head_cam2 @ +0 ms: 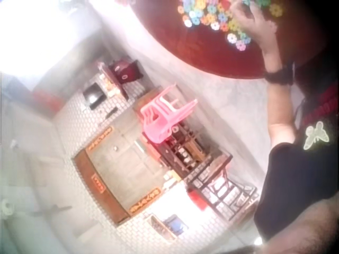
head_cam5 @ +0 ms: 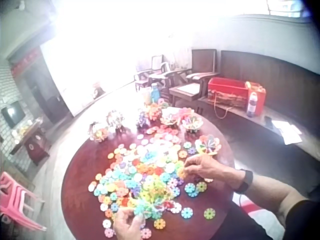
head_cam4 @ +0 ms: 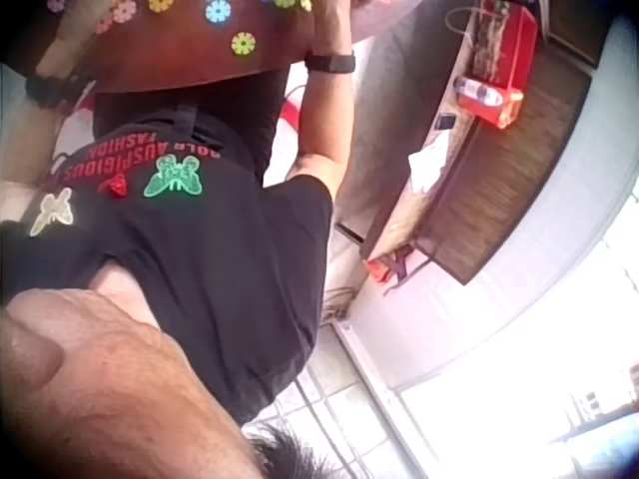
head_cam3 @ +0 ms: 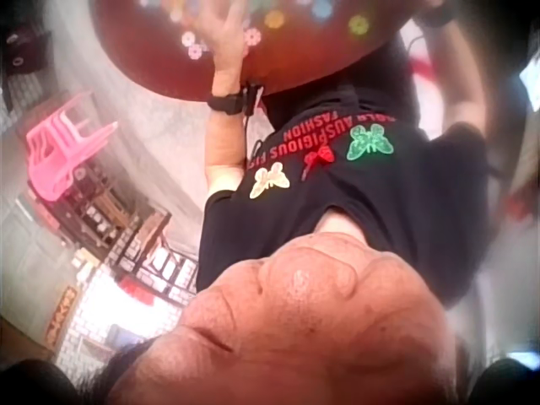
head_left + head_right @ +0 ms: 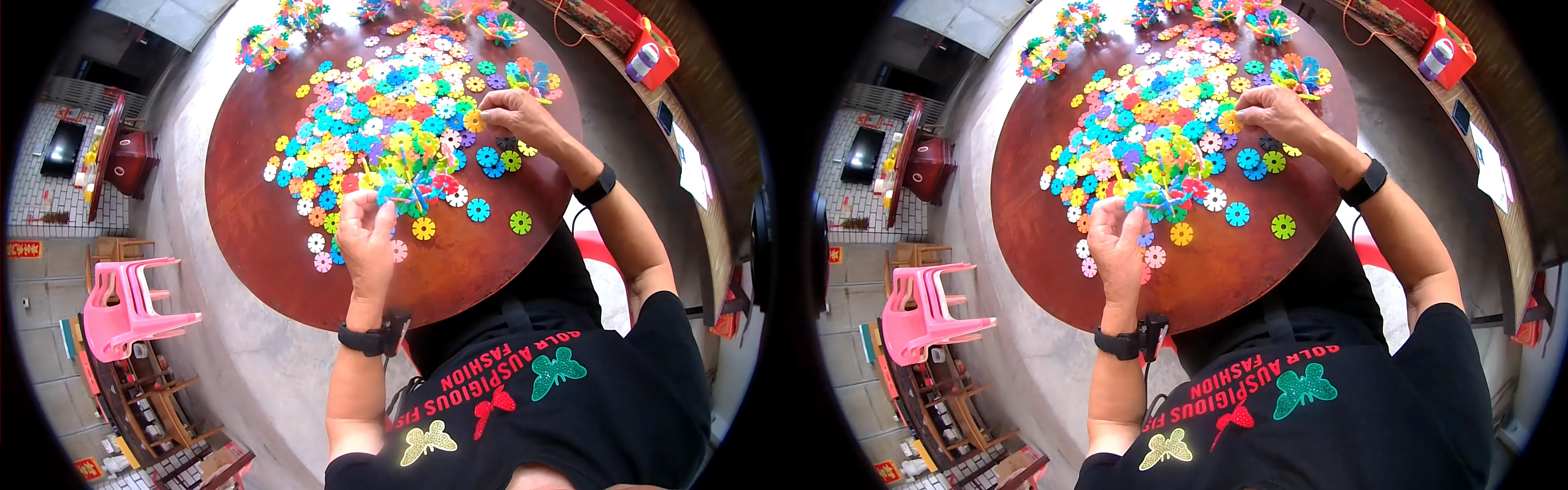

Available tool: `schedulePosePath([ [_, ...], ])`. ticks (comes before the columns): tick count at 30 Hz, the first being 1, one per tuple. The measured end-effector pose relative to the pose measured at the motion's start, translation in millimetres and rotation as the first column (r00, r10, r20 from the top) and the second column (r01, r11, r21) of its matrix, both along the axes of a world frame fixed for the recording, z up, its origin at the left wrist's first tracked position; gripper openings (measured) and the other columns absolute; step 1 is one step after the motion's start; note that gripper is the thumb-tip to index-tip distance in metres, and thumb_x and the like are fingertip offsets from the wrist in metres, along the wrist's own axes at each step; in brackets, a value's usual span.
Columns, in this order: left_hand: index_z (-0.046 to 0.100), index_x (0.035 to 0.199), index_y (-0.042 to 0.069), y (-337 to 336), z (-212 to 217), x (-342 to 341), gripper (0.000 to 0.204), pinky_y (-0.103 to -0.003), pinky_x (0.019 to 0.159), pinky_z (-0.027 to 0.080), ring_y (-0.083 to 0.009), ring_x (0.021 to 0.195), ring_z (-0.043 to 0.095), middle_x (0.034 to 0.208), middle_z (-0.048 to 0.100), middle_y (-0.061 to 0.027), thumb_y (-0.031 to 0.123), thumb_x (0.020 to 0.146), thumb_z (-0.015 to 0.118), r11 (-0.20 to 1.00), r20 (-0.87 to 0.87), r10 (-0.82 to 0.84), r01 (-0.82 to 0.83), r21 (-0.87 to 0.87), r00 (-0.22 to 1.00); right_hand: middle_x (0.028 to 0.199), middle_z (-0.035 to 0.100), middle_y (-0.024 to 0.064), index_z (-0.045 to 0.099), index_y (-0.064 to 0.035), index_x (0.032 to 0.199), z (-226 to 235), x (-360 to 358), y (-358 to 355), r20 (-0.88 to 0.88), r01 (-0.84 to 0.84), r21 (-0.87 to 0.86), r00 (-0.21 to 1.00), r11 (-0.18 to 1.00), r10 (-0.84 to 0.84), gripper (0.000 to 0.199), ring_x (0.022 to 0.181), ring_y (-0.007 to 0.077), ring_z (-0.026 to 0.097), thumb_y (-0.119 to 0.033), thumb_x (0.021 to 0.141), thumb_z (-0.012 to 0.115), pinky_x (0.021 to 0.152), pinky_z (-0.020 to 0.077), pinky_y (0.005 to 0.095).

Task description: Assembling a colorful plastic snowflake block toy on a table.

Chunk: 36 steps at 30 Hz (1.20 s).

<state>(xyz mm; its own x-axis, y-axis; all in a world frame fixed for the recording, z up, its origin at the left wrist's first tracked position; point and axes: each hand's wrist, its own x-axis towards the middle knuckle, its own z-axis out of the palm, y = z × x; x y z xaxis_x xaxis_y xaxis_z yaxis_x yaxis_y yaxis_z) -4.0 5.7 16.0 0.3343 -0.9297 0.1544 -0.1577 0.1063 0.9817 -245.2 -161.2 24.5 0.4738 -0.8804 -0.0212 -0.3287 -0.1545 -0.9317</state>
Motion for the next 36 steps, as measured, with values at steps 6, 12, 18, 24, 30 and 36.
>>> schedulePosePath([
  [6,0.049,0.102,0.005,3.2,6.3,-7.7,0.014,-0.024,0.058,0.051,-0.0106,0.067,0.059,0.079,0.061,-0.0059,0.008,0.089,0.056,0.994,-0.27,-0.078,0.095,0.05,0.96,0.069,0.059,0.0,0.061,-0.0005,0.083,29.5,16.5,26.2,0.128,-0.055,0.129,0.991,0.99,0.039,0.014,0.062,0.0048,0.056,-0.013,0.087,0.056,0.055,0.0454,0.0206],
  [12,0.049,0.106,0.006,5.5,-0.4,-16.7,0.017,-0.032,0.063,0.056,-0.0182,0.075,0.064,0.088,0.064,-0.0095,0.005,0.09,0.053,0.977,-0.609,-0.102,0.196,0.09,0.787,0.068,0.059,0.0001,0.059,0.0016,0.082,39.9,25.6,43.2,0.133,-0.141,-0.066,0.98,0.988,0.148,0.014,0.063,0.0059,0.057,-0.012,0.086,0.059,0.056,0.0452,0.0225],
  [18,0.049,0.107,0.011,6.7,-5.6,-16.7,0.017,-0.04,0.073,0.055,-0.0218,0.085,0.063,0.097,0.063,-0.0112,0.009,0.09,0.053,0.97,-0.735,-0.07,0.218,0.108,0.675,0.065,0.06,0.0047,0.06,0.0014,0.085,37.5,29.9,47.7,0.064,-0.071,-0.217,0.994,0.974,0.086,0.012,0.062,0.0098,0.057,-0.01,0.082,0.061,0.057,0.046,0.0268],
  [24,0.049,0.105,0.014,8.3,-5.1,-14.5,0.015,-0.042,0.075,0.053,-0.0212,0.084,0.061,0.098,0.062,-0.0108,0.019,0.091,0.053,0.958,-0.834,-0.046,0.262,0.119,0.55,0.067,0.061,0.0091,0.06,0.0005,0.087,34.5,26.3,39.5,-0.046,-0.025,-0.372,0.999,0.928,0.008,0.012,0.064,0.0171,0.061,-0.009,0.08,0.06,0.059,0.0468,0.0306],
  [30,0.052,0.097,0.012,4.4,4.3,-13.8,0.01,-0.034,0.065,0.054,-0.0167,0.071,0.062,0.086,0.064,-0.0089,0.017,0.09,0.057,0.99,-0.768,0.047,0.073,0.122,0.639,0.071,0.061,0.0135,0.06,-0.002,0.087,-7.9,-2.9,-3.5,-0.186,0.025,-0.587,0.969,0.809,-0.165,0.011,0.071,0.0287,0.062,-0.01,0.08,0.056,0.063,0.0481,0.0378],
  [36,0.052,0.096,0.012,3.9,3.9,-10.4,0.01,-0.032,0.065,0.054,-0.0164,0.071,0.062,0.086,0.064,-0.0092,0.016,0.089,0.057,0.992,-0.733,0.057,0.042,0.117,0.678,0.086,0.053,0.0141,0.057,-0.0046,0.083,-14.3,7.3,6.5,-0.379,-0.135,-0.755,0.888,0.642,-0.259,0.007,0.079,0.0314,0.057,-0.01,0.08,0.056,0.067,0.0483,0.0419],
])
